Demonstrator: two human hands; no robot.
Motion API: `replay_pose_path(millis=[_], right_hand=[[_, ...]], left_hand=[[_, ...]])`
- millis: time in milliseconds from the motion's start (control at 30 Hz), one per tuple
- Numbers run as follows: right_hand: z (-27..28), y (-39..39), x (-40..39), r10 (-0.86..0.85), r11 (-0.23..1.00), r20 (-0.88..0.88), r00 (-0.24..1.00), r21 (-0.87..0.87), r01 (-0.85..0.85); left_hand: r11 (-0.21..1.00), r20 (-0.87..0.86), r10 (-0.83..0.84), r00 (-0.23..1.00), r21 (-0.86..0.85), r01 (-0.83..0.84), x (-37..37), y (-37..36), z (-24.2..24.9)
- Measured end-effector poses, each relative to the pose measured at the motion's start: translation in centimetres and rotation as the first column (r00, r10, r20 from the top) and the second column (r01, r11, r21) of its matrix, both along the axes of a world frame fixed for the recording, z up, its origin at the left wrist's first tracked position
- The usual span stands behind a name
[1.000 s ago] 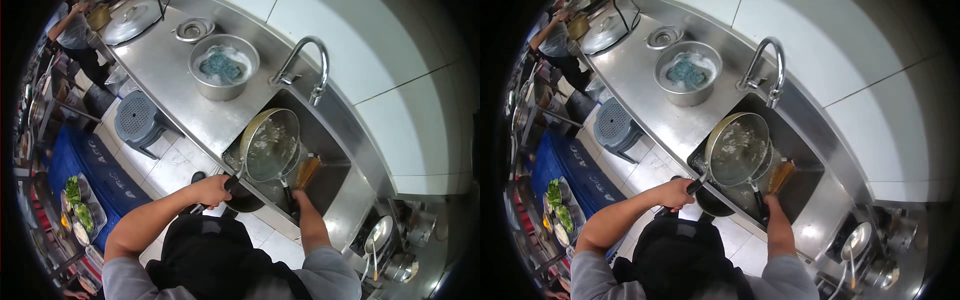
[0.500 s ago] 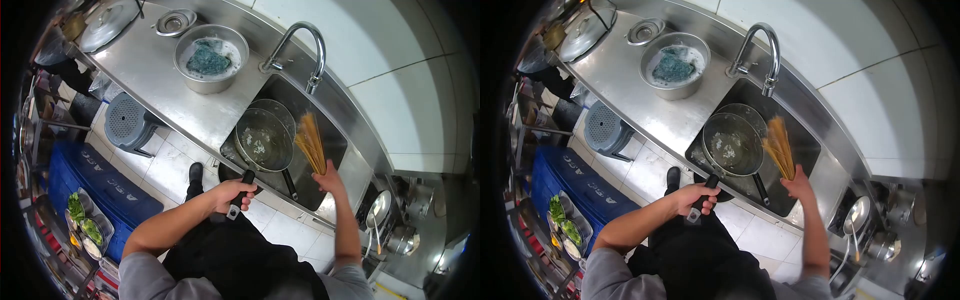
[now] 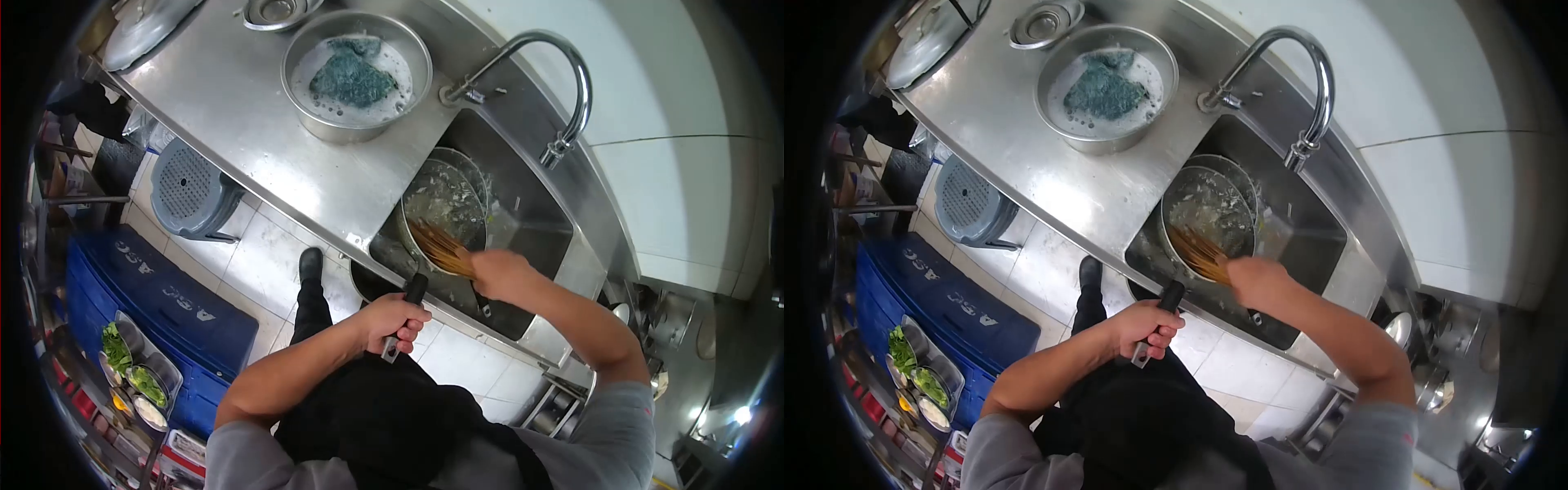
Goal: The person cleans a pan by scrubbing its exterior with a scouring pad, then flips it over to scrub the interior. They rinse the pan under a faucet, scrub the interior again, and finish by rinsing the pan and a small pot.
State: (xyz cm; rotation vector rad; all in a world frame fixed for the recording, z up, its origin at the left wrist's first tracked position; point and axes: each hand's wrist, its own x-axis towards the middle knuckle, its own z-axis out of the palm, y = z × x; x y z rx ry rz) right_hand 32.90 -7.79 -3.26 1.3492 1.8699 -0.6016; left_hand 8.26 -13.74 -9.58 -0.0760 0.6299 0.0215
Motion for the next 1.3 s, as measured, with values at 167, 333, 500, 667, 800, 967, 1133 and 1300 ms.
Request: replay_pose_path(millis=[167, 333, 500, 667, 800, 967, 1133, 1300], right_hand=[[-4.8, 3.0, 2.2, -0.074, 0.996, 0.025, 0.997, 0.058, 0.073], [-0.8, 0.8, -0.6, -0.036, 0.990, -0.080, 0.996, -0.136, 0.025], [-4.8, 2.4, 3.5, -0.054, 0.993, -0.030, 0.998, -0.110, 0.051], [-5.0, 2.3, -0.2, -0.245, 0.969, -0.168, 0.955, -0.019, 0.245], [-6.7, 1.6, 5.1, -0.083, 0.972, -0.002, 0.997, -0.220, 0.080], [-2.5, 3.7, -2.2, -0.428, 0.871, -0.061, 0.902, -0.293, 0.393], [-7.5, 0.5, 6.6, 0.014, 0.997, 0.085, 0.996, 0.080, -0.021], [0.9, 0.9, 2.4, -0.629, 0.598, 0.096, 0.772, -0.575, 0.559]], left_hand=[[0.999, -0.021, -0.019, 1.000, -0.037, 0.018, 0.0, 0.1, 0.7], [0.998, -0.016, -0.040, 0.999, -0.043, 0.039, 0.0, 0.1, 0.1], [0.997, -0.004, -0.001, 1.000, -0.076, 0.001, 0.0, 0.0, 0.5], [0.993, 0.024, -0.034, 0.999, -0.115, 0.036, -0.1, -0.2, -0.4], [0.992, 0.023, 0.002, 1.000, -0.126, 0.001, -0.2, 0.1, 0.1], [0.996, 0.005, -0.029, 1.000, -0.087, 0.029, 0.0, 0.2, 0.1], [0.996, -0.023, -0.023, 0.999, -0.091, 0.021, 0.3, 0.1, -0.2], [0.998, 0.039, 0.002, 0.999, -0.062, 0.001, -0.3, -0.2, -0.1]])
